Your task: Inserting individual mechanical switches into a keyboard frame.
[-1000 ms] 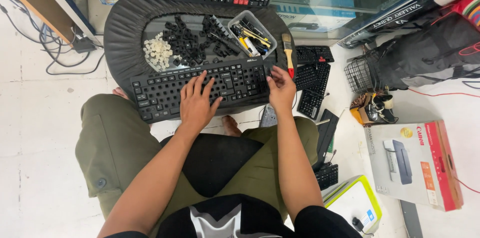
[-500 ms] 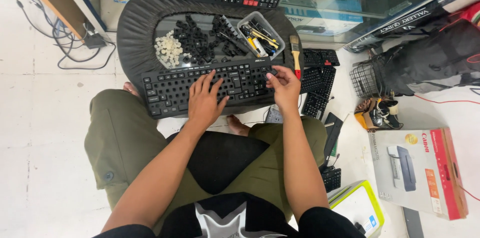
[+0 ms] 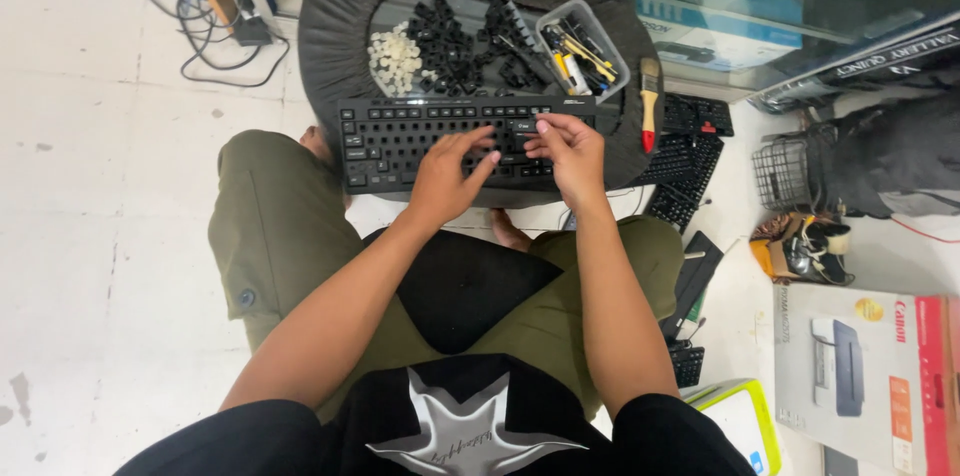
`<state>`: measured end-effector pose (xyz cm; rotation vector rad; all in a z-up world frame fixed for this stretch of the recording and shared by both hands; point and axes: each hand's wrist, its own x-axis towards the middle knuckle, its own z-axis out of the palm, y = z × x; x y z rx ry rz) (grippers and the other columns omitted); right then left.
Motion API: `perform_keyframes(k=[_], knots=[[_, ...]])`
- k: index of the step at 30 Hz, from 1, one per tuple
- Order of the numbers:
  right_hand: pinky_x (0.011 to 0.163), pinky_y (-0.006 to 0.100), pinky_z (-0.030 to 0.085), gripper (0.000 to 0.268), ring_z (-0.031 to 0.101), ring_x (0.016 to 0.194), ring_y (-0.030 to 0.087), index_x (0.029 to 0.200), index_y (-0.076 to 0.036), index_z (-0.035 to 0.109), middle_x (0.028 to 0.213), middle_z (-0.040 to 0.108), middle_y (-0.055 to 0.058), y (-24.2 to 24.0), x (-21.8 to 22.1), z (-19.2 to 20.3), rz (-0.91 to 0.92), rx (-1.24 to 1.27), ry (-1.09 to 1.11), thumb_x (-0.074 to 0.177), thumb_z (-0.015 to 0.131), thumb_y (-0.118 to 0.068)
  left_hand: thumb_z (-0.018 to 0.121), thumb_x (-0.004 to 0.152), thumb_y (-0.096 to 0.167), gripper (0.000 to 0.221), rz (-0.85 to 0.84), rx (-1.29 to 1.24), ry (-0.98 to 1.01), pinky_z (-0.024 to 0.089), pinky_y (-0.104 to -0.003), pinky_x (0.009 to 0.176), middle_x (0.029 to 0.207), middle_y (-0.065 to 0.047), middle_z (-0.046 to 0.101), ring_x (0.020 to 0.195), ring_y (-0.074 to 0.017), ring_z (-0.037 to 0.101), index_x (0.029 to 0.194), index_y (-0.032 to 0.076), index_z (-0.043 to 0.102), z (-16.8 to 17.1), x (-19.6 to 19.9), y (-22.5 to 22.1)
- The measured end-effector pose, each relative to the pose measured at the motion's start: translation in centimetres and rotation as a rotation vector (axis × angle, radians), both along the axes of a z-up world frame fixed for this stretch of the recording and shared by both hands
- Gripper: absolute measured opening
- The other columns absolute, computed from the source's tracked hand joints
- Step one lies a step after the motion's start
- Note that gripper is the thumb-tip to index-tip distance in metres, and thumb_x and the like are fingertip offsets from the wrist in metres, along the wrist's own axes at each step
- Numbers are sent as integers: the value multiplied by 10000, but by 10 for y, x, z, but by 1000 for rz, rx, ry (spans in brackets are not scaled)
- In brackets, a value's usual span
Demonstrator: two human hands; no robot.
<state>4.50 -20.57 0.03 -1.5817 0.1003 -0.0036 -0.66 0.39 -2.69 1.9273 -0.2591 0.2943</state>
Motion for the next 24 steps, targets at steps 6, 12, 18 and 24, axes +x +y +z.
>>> perform_keyframes(k=[6,12,18,24], knots=[[651,403,678,186,764,706,298,1160,58,716,932,755,273,37,-1,-24,201,-28,-20,984,693,2,666,1038,309,440,51,-275,320,609,-479,859,1076,-223,758,1013,-384,732,1342,-10,651,28,-17,15],[638,335,675,148,756,711,231,1094,-10,765,941,783,189,81,-12,-14,355,-192,-124,951,728,1,709,1005,283,267,229,-329,413,593,-357,709,854,-88,783,809,-214,752,1173,88,781,2,-19,40],[728,331,652,229,745,863,244,1078,-57,797,1048,744,85,115,-26,14,495,-458,-641,863,811,18,696,981,325,304,311,-265,453,588,-389,711,794,-83,780,787,-239,748,1102,63,791,12,-35,67],[770,386,632,203,750,917,288,1041,-77,805,1009,753,85,131,-23,16,613,-534,-859,846,841,-34,693,949,429,295,326,-213,474,584,-447,793,785,-60,780,872,-300,762,1031,173,816,9,-46,86]])
